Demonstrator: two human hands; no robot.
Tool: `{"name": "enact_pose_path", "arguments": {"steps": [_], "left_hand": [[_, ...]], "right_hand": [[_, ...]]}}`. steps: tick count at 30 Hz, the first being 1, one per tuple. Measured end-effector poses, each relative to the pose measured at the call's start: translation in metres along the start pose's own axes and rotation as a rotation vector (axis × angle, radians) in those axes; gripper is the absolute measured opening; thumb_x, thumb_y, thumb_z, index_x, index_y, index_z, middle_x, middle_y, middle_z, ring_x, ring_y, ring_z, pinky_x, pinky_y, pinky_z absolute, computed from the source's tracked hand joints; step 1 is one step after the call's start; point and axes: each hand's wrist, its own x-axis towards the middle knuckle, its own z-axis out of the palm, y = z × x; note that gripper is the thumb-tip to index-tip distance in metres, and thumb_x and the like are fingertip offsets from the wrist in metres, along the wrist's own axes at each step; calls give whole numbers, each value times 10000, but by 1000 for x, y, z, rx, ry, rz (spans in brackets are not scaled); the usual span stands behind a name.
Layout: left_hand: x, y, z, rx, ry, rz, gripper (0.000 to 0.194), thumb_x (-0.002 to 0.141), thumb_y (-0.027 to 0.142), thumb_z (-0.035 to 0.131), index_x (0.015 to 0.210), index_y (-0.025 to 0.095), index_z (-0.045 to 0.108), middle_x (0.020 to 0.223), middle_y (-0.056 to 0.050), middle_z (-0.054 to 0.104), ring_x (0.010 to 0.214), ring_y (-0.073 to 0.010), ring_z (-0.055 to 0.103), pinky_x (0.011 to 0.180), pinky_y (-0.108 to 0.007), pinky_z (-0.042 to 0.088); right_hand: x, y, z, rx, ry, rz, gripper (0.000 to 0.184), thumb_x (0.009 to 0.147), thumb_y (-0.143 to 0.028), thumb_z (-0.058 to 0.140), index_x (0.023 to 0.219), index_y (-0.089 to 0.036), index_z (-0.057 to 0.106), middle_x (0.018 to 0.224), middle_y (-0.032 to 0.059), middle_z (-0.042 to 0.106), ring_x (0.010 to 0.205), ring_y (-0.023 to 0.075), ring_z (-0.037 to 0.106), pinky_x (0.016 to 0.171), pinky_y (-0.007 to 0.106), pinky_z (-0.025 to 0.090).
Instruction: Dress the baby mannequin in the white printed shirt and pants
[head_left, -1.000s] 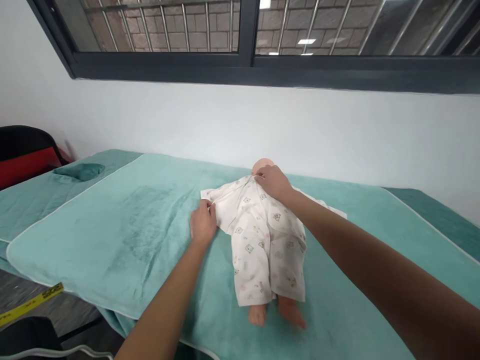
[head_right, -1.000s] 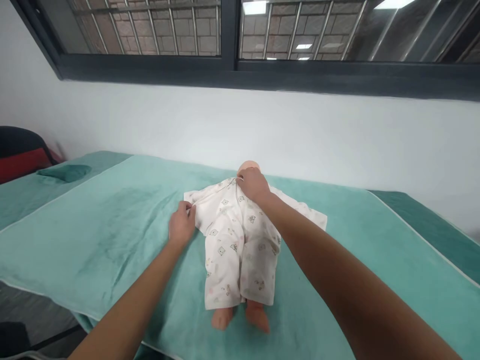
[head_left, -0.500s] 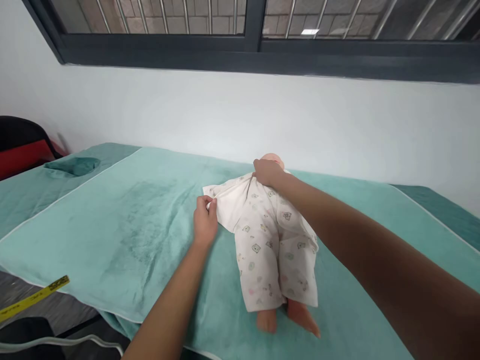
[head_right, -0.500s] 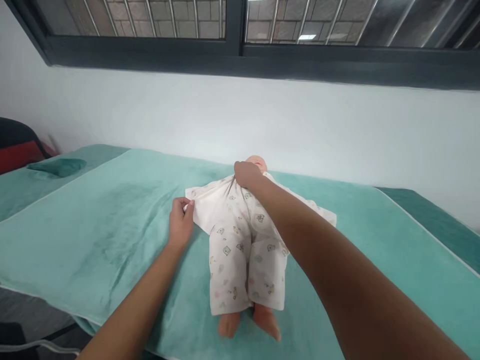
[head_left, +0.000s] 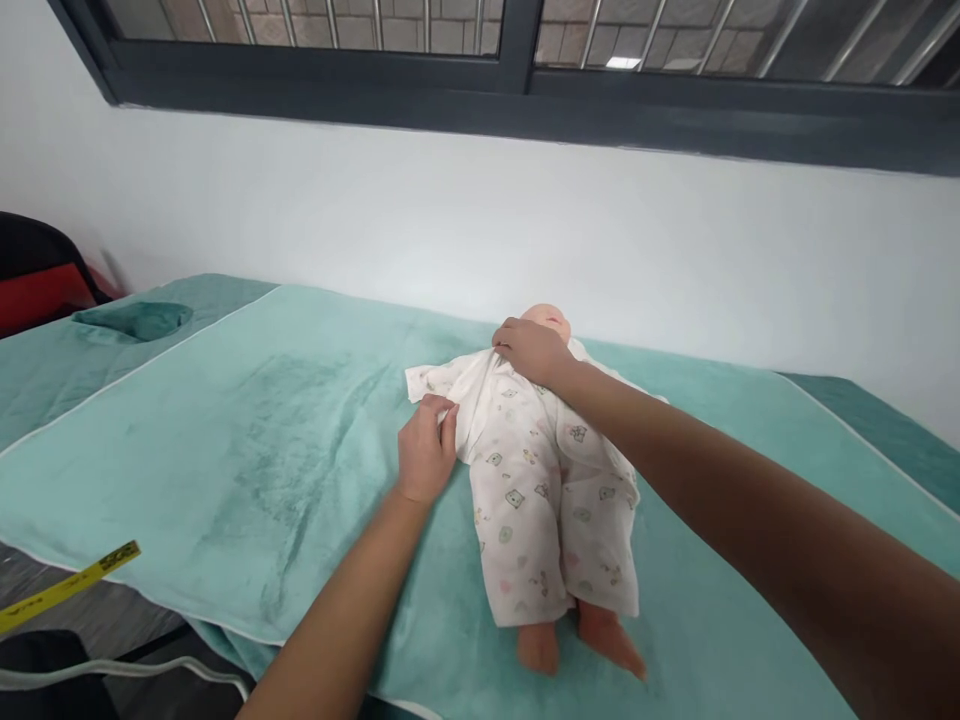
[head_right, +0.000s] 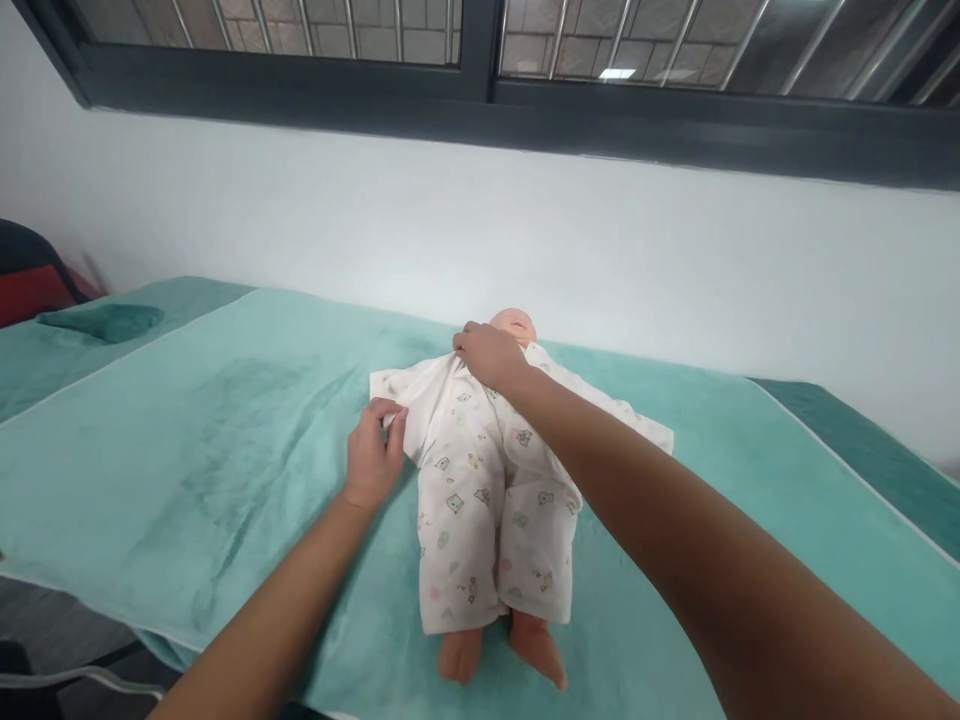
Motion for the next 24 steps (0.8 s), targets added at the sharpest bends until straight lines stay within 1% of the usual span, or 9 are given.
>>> {"name": "enact_pose_path", "arguments": {"steps": [2,5,6,8,10,13,18,22,24], "left_hand": [[-1,2,3,25,6,71,116,963,242,412,984,195,517,932,-59,633,882,-163,609,781,-288,476],[-5,6,9,87,-6,208,141,957,178,400,1012,192,529,951,-74,647,897,-170,615,780,-308,493],[-7,8,11,114,-14,270,159,949,152,397,1020,191,535,963,-80,656,893,-173,621,773,-316,497],[-10,11,15,157,-35,403,198,927,101,400,1031,186,545,980,-92,673,881,-181,631,759,-327,501],[-12,14,17,161,-50,499,225,906,66,410,1036,179,554,981,-102,685,881,-193,638,747,-330,499],[-12,16,17,139,-45,547,238,892,43,428,1048,169,556,973,-109,693,882,-204,638,738,-330,493],[-12,18,14,157,-31,563,225,885,38,448,1032,169,558,983,-94,686,842,-186,625,718,-316,497],[-15,26,10,149,-101,497,225,916,86,397,964,189,591,1000,-84,669,868,-173,619,748,-309,500],[-14,35,8,140,-128,534,233,921,93,385,941,192,595,976,-79,663,855,-174,609,736,-312,483]], "right_hand": [[-1,1,-1,-3,51,-62,325,934,-145,407,1182,-184,613,1276,114,583,1104,250,526,788,324,410],[-1,0,-4,52,56,-260,541,831,-18,454,1329,-215,528,1397,71,531,1207,236,461,855,325,403],[0,-1,-5,65,19,-317,554,815,-10,466,1318,-231,539,1390,51,542,1223,228,449,865,318,398],[1,-4,-8,26,-75,-376,419,823,-42,492,1169,-231,631,1251,46,635,1187,227,473,851,308,387],[1,-6,-12,-91,-107,-357,243,850,-93,506,986,-209,671,1052,68,686,1084,238,521,808,313,368],[-6,-1,-20,-262,-2,-285,177,853,-97,510,930,-184,644,947,91,666,957,238,540,764,326,333],[-31,19,-30,-352,157,-261,212,875,-57,461,965,-166,619,983,110,630,918,229,523,777,331,298],[-50,29,-23,-361,212,-197,318,839,16,422,1028,-156,612,1047,117,613,923,234,507,736,330,288],[-55,30,-17,-340,269,-131,365,812,45,409,1036,-162,610,1069,117,604,925,235,497,706,326,283]]}}
